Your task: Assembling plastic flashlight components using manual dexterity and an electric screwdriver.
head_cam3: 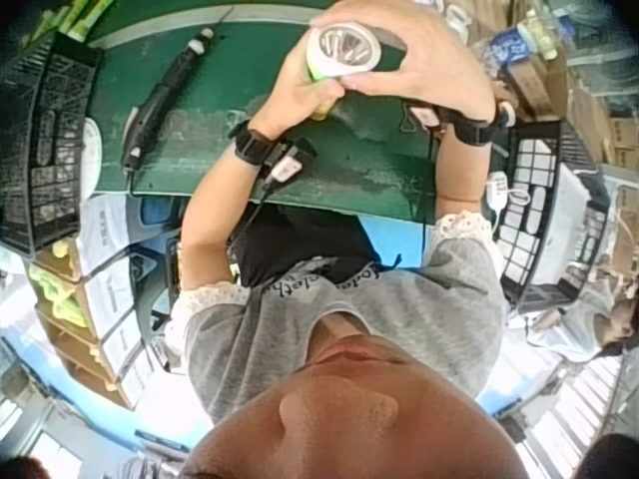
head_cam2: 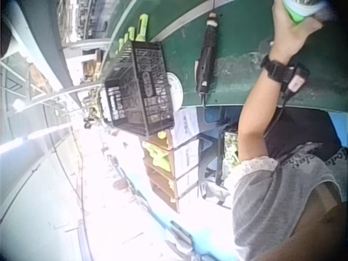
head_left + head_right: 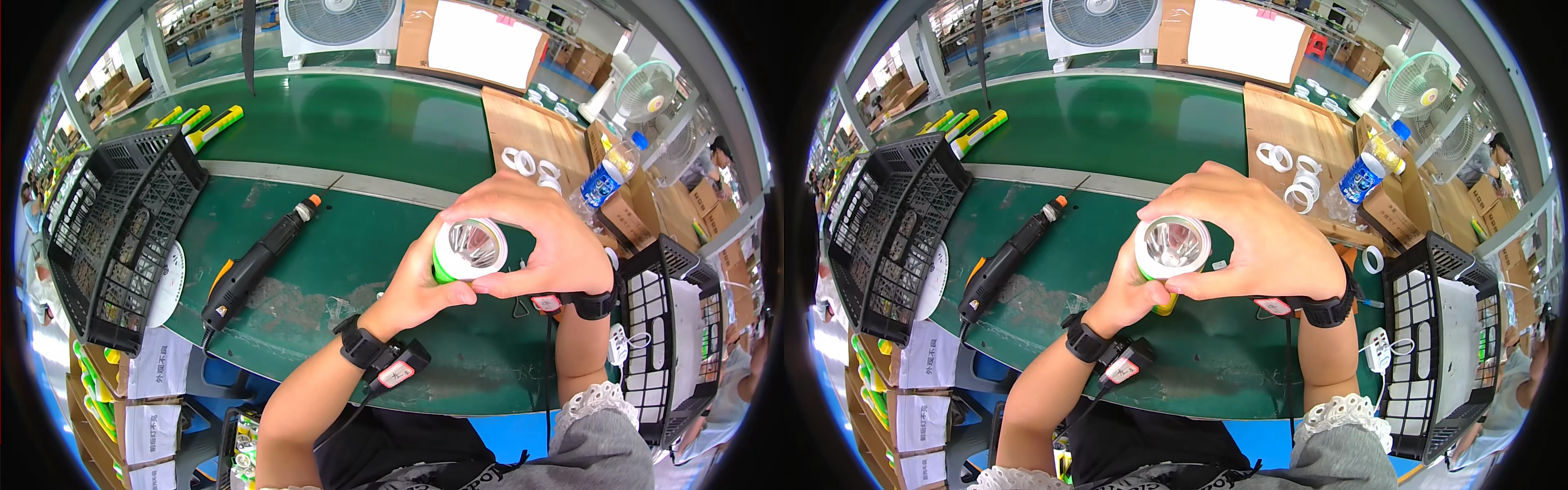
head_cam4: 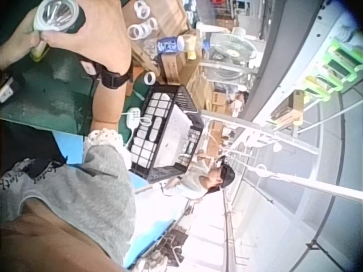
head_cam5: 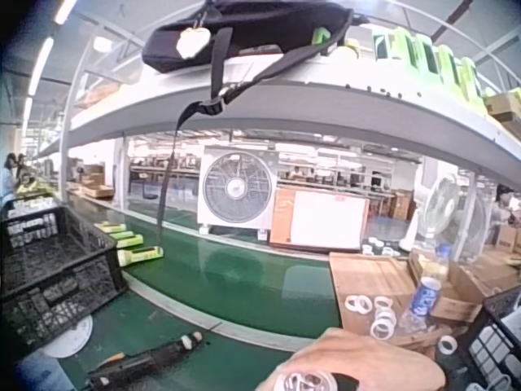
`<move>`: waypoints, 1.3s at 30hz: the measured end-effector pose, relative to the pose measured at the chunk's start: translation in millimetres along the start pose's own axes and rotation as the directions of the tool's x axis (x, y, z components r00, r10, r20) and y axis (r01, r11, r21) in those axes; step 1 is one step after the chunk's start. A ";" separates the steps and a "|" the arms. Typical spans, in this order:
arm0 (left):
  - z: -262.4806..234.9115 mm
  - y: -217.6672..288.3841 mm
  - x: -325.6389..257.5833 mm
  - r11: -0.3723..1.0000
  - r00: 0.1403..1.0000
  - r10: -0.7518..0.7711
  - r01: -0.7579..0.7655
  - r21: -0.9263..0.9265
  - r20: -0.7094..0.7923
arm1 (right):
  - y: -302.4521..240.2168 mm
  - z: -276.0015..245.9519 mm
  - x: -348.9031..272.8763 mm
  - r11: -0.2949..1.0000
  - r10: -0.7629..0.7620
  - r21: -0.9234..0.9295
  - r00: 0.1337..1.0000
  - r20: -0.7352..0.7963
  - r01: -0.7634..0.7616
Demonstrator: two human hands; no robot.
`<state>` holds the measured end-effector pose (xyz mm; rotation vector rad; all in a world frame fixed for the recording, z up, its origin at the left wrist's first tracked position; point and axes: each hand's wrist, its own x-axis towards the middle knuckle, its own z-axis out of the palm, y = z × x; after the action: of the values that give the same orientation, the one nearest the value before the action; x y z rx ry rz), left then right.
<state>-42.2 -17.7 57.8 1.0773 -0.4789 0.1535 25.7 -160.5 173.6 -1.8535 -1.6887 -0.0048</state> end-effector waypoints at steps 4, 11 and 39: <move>-0.1 0.9 0.0 0.998 1.000 0.005 -0.005 -0.058 0.007 | 1.2 -0.9 0.4 1.000 0.013 -0.007 1.000 0.018 -0.013; 2.1 8.9 1.9 0.998 0.997 -0.066 0.066 -0.010 0.047 | -1.2 -1.8 1.4 0.998 0.056 -0.004 0.998 0.038 -0.056; 2.6 4.9 1.3 1.000 0.999 -0.013 0.014 -0.020 0.036 | -1.6 -3.6 0.6 0.998 0.051 0.041 0.998 -0.027 -0.050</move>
<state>-43.5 -17.8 63.3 1.0642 -0.5045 0.1176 25.9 -161.5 177.5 -1.8575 -1.6110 0.0230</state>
